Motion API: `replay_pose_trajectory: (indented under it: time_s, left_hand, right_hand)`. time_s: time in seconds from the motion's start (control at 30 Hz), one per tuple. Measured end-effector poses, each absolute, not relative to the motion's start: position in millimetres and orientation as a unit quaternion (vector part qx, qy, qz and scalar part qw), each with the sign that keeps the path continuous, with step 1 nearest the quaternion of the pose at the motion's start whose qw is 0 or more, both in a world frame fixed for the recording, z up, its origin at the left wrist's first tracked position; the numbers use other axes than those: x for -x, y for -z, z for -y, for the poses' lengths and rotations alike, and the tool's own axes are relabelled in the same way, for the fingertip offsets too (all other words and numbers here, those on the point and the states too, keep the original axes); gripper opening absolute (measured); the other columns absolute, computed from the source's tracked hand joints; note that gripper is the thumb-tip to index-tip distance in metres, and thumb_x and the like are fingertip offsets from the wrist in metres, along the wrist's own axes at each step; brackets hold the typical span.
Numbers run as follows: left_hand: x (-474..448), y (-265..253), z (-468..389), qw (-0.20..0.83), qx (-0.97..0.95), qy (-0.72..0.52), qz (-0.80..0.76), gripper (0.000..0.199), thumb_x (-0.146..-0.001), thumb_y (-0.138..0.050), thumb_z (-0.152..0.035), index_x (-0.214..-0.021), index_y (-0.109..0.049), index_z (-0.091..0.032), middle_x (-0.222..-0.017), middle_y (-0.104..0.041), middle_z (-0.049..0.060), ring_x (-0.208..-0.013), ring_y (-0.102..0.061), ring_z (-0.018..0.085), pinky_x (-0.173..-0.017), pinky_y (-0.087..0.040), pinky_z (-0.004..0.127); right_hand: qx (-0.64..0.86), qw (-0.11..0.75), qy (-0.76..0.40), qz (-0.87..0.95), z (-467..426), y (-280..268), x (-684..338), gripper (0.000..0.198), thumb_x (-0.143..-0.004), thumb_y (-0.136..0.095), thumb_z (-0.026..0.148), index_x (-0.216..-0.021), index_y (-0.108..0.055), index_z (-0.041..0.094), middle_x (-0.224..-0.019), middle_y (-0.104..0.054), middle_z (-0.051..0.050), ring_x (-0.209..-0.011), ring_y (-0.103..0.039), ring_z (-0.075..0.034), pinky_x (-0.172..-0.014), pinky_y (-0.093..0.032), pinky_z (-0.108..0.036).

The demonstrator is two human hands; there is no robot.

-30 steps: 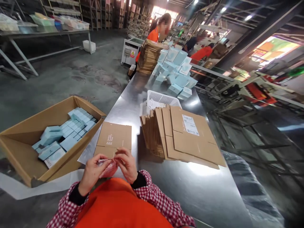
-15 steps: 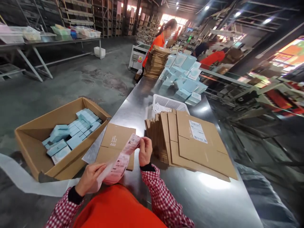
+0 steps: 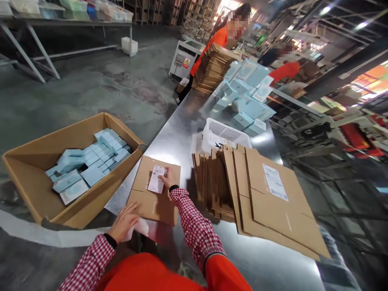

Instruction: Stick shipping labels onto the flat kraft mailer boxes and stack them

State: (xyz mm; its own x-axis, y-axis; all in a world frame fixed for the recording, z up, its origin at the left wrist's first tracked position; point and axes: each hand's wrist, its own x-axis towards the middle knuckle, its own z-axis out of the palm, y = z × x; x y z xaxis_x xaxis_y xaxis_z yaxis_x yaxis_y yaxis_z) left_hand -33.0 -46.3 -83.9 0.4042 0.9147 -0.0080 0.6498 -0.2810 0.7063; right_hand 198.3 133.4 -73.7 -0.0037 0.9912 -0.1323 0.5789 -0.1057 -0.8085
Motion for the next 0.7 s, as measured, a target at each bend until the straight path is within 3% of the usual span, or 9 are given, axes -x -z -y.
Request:
replay_pose_trajectory:
  time_s: [0.1,0.2,0.3,0.4,0.47,0.6,0.7]
  left_hand:
    - [33,90,41,0.347,-0.764,-0.194,-0.507,0.026,-0.088,-0.049,-0.021,-0.078,-0.074,-0.021,-0.141,-0.050,0.009,-0.132,-0.042,0.028,-0.106,-0.037,0.054]
    - [34,89,39,0.375,-0.755,-0.188,-0.504,0.027,-0.087,-0.050,-0.018,-0.073,-0.072,-0.020,-0.143,-0.048,0.009,-0.134,-0.040,0.028,-0.107,-0.036,0.054]
    - [34,87,37,0.387,-0.750,-0.186,-0.503,0.029,-0.086,-0.049,-0.016,-0.069,-0.071,-0.018,-0.140,-0.051,0.010,-0.133,-0.041,0.028,-0.107,-0.037,0.054]
    - [33,87,36,0.388,-0.751,-0.183,-0.502,0.031,-0.086,-0.047,-0.015,-0.066,-0.070,-0.017,-0.140,-0.051,0.012,-0.133,-0.041,0.029,-0.106,-0.037,0.054]
    - [32,88,36,0.388,-0.753,-0.178,-0.502,0.032,-0.086,-0.046,-0.014,-0.064,-0.070,-0.017,-0.140,-0.050,0.012,-0.133,-0.040,0.030,-0.106,-0.037,0.055]
    - [33,93,38,0.387,-0.756,-0.164,-0.502,0.034,-0.087,-0.044,-0.015,-0.065,-0.069,-0.017,-0.142,-0.048,0.012,-0.135,-0.038,0.028,-0.108,-0.035,0.055]
    - [33,95,37,0.391,-0.750,-0.153,-0.511,0.035,-0.088,-0.042,-0.015,-0.067,-0.069,-0.017,-0.143,-0.047,0.011,-0.135,-0.037,0.028,-0.109,-0.033,0.054]
  right_hand:
    - [0.663,0.233,-0.362,0.612,-136,79,-190,0.052,-0.071,-0.058,0.017,-0.120,-0.041,0.013,-0.102,-0.062,-0.010,-0.088,-0.061,-0.021,-0.082,-0.049,-0.036]
    - [0.672,0.196,-0.348,0.624,-131,77,-186,0.059,-0.074,-0.057,0.016,-0.130,-0.038,0.013,-0.119,-0.057,-0.016,-0.106,-0.056,-0.025,-0.094,-0.043,-0.041]
    - [0.686,0.158,-0.285,0.650,-121,73,-190,0.069,-0.075,-0.064,0.023,-0.138,-0.036,0.012,-0.139,-0.042,-0.021,-0.128,-0.038,-0.033,-0.105,-0.030,-0.049]
    - [0.755,0.089,-0.138,0.635,-107,76,-186,0.075,-0.081,-0.062,0.038,-0.142,-0.032,0.006,-0.149,-0.023,-0.027,-0.139,-0.015,-0.040,-0.108,-0.017,-0.057]
    - [0.747,0.056,-0.104,0.654,-99,83,-171,0.069,-0.088,-0.052,0.041,-0.143,-0.031,0.005,-0.151,-0.020,-0.025,-0.141,-0.012,-0.038,-0.110,-0.013,-0.055]
    - [0.619,0.053,-0.139,0.771,-108,96,-145,0.062,-0.092,-0.043,0.049,-0.145,-0.031,0.020,-0.153,-0.026,-0.010,-0.142,-0.015,-0.028,-0.114,-0.006,-0.049]
    - [0.692,0.028,-0.142,0.708,-129,96,-176,0.059,-0.095,-0.036,0.046,-0.146,-0.030,0.018,-0.153,-0.026,-0.010,-0.141,-0.016,-0.028,-0.113,-0.006,-0.051]
